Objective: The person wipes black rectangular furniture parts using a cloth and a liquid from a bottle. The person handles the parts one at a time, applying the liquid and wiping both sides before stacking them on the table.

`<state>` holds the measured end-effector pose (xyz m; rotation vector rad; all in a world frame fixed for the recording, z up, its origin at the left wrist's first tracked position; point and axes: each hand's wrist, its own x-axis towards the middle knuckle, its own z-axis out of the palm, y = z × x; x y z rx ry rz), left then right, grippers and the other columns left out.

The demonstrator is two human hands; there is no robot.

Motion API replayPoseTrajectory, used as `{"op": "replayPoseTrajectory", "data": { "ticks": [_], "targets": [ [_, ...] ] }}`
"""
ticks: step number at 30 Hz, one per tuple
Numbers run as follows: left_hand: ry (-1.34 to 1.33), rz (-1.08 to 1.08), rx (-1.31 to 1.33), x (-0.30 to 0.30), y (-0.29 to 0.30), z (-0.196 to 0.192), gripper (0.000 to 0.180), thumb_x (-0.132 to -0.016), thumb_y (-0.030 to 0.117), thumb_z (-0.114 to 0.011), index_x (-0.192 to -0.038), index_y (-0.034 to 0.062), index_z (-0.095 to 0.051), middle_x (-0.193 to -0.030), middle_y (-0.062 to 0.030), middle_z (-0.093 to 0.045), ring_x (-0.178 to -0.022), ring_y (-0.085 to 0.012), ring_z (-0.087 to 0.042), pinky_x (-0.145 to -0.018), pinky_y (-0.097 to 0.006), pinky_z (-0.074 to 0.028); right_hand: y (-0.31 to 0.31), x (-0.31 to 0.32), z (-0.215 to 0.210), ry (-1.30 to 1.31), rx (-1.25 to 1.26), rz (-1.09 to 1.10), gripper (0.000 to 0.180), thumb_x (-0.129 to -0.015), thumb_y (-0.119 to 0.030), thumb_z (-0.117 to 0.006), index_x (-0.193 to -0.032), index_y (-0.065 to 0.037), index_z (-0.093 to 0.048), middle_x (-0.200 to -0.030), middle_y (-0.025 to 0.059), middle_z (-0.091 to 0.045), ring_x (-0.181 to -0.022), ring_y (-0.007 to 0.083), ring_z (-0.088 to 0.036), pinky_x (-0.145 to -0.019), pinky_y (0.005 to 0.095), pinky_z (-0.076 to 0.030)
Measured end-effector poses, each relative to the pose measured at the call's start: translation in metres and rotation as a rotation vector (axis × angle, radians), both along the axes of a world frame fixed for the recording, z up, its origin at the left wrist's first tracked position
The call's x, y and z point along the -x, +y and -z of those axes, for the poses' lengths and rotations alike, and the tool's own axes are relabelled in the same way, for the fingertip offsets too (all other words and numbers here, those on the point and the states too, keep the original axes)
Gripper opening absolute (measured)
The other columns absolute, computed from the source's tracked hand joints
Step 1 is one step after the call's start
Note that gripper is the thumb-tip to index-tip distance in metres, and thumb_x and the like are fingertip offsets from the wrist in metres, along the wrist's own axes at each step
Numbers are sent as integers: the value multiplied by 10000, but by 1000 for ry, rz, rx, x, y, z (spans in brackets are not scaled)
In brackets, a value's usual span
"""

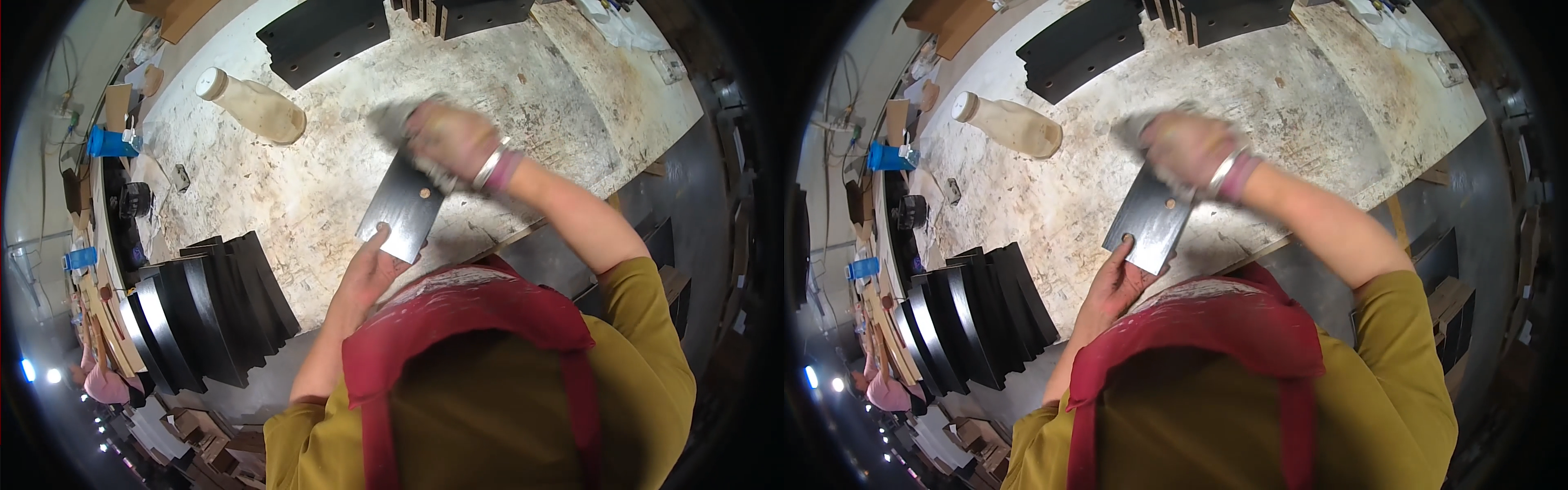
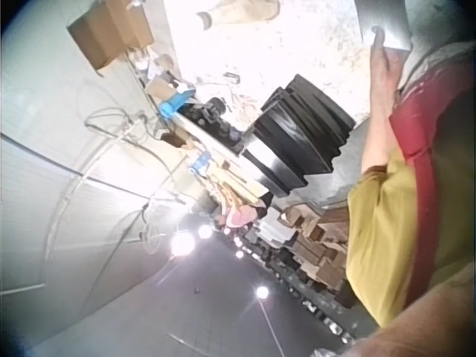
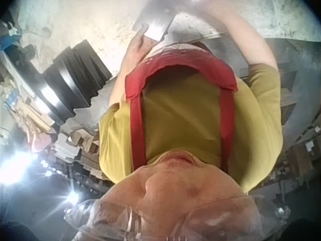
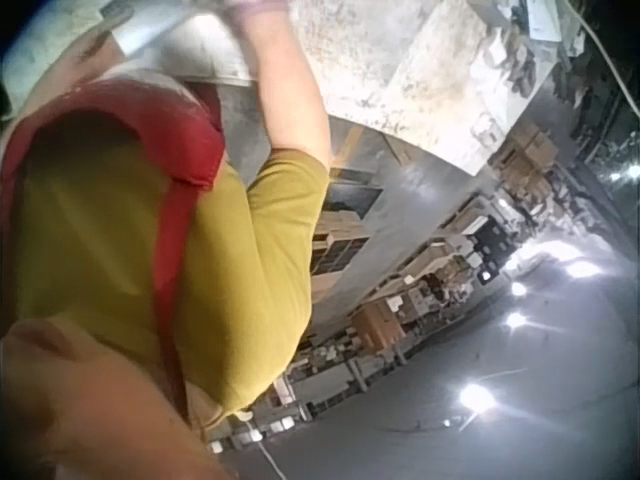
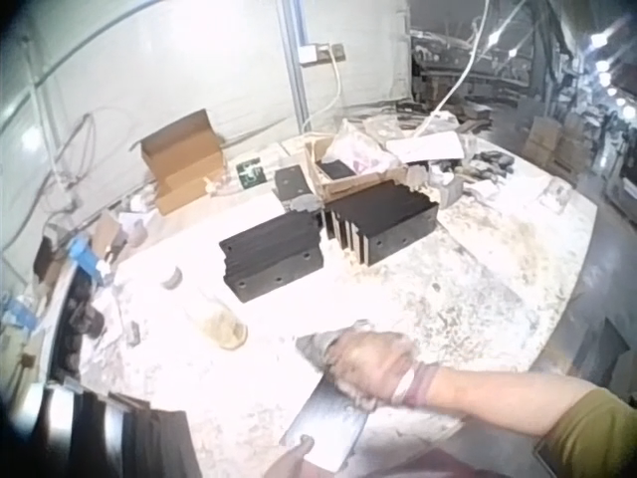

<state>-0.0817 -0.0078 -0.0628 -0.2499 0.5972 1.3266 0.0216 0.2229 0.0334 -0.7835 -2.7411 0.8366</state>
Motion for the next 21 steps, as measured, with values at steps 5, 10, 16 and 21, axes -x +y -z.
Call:
{"op": "replayPoseTrajectory", "data": {
  "ticks": [5, 10, 16, 21],
  "targets": [
    [173, -59, 190, -4, 10, 7, 439, -961, 159, -508, -1333, -17, -356, -1280, -246, -522, -1126, -414, -560, -919, -513, -505, 35, 17, 66, -146, -222, 122, 173, -794, -220, -632, -957, -182, -679, -952, 78, -662, -827, 274, -651, -705, 397, -528],
    [260, -101, 193, -7, 7, 1, 421, -951, 158, -531, -1311, -10, -393, -1224, -209, -569, -1095, -342, -595, -918, -478, -516, -20, 26, 60, -19, -284, -178, 199, -728, -143, -663, -927, -149, -669, -901, 111, -656, -793, 323, -648, -702, 411, -528],
    [276, -53, 207, -1, 11, -6, 356, -938, 147, -555, -1252, 19, -451, -1114, -136, -611, -1004, -301, -634, -894, -433, -528, -3, 43, 50, -131, -291, -60, 179, -762, -170, -631, -936, -149, -667, -918, 98, -664, -824, 302, -652, -700, 422, -524],
    [250, -41, 175, -2, 11, -1, 395, -945, 144, -539, -1286, -13, -416, -1190, -181, -588, -1062, -329, -606, -914, -441, -515, 29, 39, 58, -163, -179, 106, 218, -785, -182, -612, -984, -101, -650, -982, 120, -650, -891, 310, -640, -796, 404, -517]
  ]
}}
